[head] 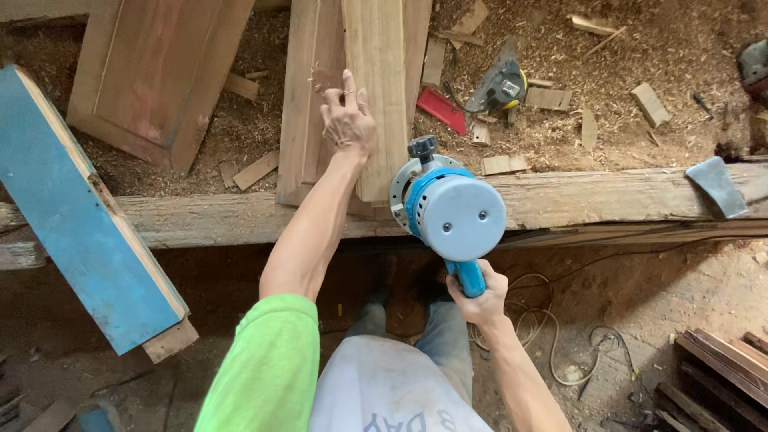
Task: The person uses a handheld router to shape the edges of a wooden panel on a workbench. They then switch to an orbital sander to smooth the surface of the same panel, moving the tool back and forth across the wood grain.
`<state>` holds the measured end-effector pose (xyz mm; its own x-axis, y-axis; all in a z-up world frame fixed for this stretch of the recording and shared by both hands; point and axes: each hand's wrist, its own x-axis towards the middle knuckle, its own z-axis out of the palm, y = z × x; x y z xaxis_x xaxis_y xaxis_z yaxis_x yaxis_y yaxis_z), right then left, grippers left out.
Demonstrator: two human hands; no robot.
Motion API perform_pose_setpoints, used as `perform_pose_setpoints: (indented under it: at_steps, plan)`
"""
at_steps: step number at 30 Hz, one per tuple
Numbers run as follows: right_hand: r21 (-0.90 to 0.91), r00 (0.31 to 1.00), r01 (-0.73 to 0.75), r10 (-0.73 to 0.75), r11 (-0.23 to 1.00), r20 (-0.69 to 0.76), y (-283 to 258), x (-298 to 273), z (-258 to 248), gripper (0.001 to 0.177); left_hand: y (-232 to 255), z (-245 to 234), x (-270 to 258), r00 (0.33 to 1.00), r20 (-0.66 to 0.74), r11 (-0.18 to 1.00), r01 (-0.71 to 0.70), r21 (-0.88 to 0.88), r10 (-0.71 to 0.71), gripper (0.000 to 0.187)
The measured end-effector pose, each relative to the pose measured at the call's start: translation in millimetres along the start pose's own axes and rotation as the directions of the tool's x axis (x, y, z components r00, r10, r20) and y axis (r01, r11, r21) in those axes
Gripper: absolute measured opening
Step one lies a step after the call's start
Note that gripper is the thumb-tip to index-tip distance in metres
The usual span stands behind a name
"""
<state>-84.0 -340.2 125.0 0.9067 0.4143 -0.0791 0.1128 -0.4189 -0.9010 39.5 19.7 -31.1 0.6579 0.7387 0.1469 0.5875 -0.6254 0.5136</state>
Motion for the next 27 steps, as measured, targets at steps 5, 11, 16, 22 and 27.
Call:
perform_pose_setpoints:
  at_steps: [5,11,16,22,27]
  plan:
    - [0.033,0.999,-0.018,0.016,0.999,0.047,-9.9,8.2,-2.5,0.023,1.5,-5.1,-3.0,0.999,-0.037,0.999,-0.035,-0.033,0.034,0.051]
    - [0.029,0.994,-0.088,0.086,0.996,0.068,-26.6,11.2,10.1,0.026,6.9,-16.8,-2.9,1.0,0.004,0.999,-0.012,-0.045,0.013,0.05]
    - [0.023,0.995,-0.075,0.074,0.997,0.064,-34.8,11.7,19.8,0.023,7.2,-14.2,-3.6,1.0,-0.02,1.0,-0.017,-0.016,0.017,0.048]
    - [0.035,0.991,-0.106,0.103,0.994,0.079,-46.4,15.6,29.8,0.018,5.6,-15.1,-3.2,1.0,0.019,0.999,-0.005,-0.049,0.006,0.048]
    - [0.026,0.993,-0.087,0.085,0.996,0.082,-52.2,18.6,38.1,0.018,5.9,-13.8,-4.6,1.0,-0.011,0.999,-0.012,-0.051,0.011,0.048]
